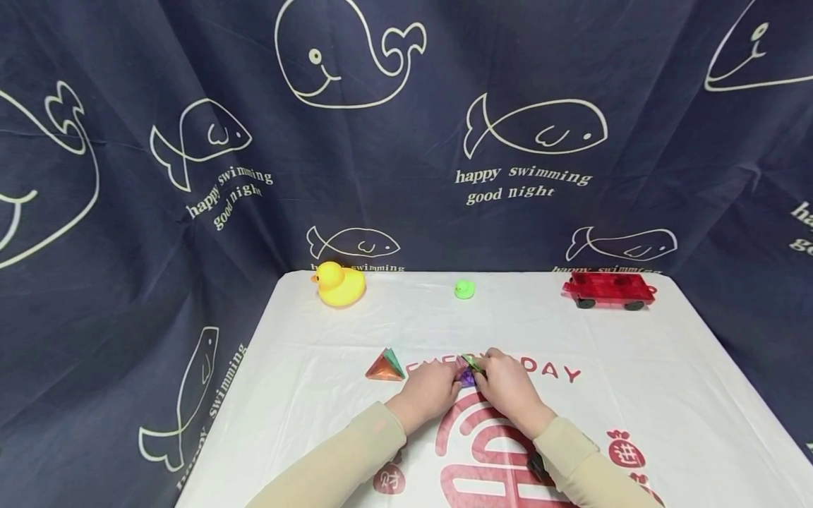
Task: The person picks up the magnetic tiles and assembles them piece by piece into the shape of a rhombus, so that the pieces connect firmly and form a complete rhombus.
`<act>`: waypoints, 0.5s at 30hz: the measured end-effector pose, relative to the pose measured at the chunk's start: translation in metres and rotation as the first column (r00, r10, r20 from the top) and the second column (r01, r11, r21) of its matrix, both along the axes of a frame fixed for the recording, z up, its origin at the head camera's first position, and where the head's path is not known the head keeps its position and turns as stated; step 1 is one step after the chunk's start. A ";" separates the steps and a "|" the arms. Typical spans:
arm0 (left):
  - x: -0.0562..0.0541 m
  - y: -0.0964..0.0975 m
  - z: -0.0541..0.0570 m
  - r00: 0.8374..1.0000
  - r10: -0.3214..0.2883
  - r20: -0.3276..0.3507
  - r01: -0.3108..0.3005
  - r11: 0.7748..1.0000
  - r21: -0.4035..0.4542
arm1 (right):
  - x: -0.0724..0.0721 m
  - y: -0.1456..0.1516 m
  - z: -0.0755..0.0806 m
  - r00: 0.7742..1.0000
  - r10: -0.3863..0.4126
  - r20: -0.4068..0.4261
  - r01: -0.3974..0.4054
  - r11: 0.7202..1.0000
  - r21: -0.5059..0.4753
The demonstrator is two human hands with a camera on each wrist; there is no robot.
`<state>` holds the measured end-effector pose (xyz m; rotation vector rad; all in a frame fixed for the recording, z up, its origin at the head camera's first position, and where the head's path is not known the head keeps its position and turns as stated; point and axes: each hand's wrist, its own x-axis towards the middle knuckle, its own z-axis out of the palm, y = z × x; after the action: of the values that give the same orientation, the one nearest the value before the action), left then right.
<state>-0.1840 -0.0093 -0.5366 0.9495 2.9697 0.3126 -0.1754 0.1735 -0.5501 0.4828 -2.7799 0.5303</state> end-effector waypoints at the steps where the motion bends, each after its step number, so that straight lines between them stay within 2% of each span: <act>1: 0.000 0.000 0.000 1.000 0.000 -0.005 0.000 1.000 -0.003 | 0.000 0.000 0.000 1.000 0.000 0.000 -0.001 1.000 0.005; 9: 0.003 0.000 0.001 1.000 0.004 -0.025 -0.004 1.000 -0.014 | 0.001 0.001 0.002 1.000 -0.001 0.016 0.001 1.000 -0.005; 15: 0.004 -0.003 -0.004 0.998 -0.012 -0.060 0.012 1.000 0.007 | 0.003 0.001 0.005 0.998 -0.005 0.061 0.007 0.999 -0.033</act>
<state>-0.1795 -0.0118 -0.5406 0.9947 3.0176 0.2995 -0.1722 0.1747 -0.5456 0.4588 -2.8241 0.5987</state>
